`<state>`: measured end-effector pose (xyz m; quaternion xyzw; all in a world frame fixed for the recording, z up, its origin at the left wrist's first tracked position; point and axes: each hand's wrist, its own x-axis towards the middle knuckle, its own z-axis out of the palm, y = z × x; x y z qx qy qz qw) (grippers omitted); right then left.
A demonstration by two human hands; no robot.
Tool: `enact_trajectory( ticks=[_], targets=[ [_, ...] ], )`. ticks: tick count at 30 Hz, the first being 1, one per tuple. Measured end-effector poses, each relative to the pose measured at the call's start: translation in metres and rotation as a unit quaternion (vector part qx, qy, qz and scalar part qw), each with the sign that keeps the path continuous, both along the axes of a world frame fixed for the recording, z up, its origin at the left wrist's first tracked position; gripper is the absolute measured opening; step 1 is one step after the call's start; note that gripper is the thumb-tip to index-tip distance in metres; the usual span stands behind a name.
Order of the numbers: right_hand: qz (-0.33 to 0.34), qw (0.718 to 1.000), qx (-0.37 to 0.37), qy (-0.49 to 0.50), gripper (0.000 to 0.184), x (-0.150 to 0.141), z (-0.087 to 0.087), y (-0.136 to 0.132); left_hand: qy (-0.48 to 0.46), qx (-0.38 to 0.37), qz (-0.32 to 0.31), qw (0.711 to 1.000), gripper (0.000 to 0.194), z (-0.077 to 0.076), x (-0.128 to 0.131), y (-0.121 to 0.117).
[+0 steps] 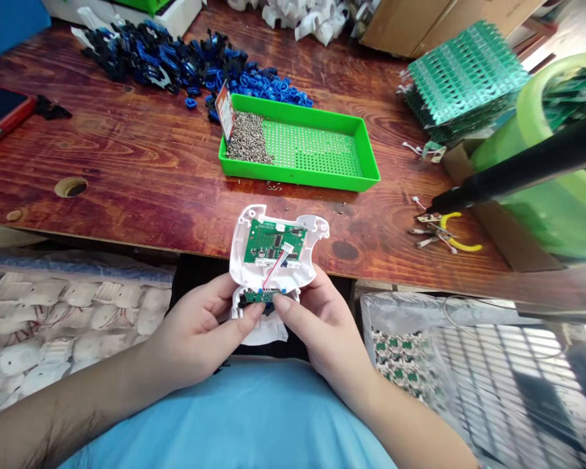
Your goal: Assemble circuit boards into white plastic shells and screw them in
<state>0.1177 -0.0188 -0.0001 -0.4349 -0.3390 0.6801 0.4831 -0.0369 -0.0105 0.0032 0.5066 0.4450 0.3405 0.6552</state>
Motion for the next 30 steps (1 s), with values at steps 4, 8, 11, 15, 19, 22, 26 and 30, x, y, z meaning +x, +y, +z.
enact_trajectory(
  ticks=[4,8,11,15,19,22,26,30],
  targets=[
    [-0.009,1.0,-0.007,-0.003,0.023,-0.001,-0.002,-0.002,0.012,0.005,0.002,1.0,0.035,-0.002,0.002,-0.003],
    [-0.012,1.0,0.003,-0.017,0.018,-0.001,-0.005,-0.005,-0.011,-0.003,0.008,1.0,0.028,-0.002,0.002,-0.006],
    [-0.015,0.999,0.008,-0.03,0.017,-0.001,-0.005,-0.006,-0.044,-0.037,0.012,0.998,0.026,0.0,0.004,-0.005],
    [-0.022,0.999,0.005,-0.033,0.019,-0.001,-0.003,-0.005,-0.074,-0.082,0.017,0.994,0.03,0.002,0.007,-0.002],
    [0.03,0.998,-0.004,-0.048,0.024,0.003,-0.003,-0.005,-0.114,-0.135,0.016,0.984,0.031,0.001,0.009,0.001],
    [-0.006,0.968,0.103,-0.228,0.037,0.013,-0.001,-0.009,-0.12,-0.151,0.034,0.981,0.03,0.0,0.008,0.002],
    [-0.065,0.78,0.364,-0.505,0.039,0.029,0.009,-0.012,-0.114,-0.141,0.048,0.982,0.031,0.001,0.009,0.002],
    [0.03,0.677,0.427,-0.599,0.032,0.034,0.022,-0.007,-0.09,-0.122,0.037,0.988,0.036,0.003,0.011,0.0]
  ],
)
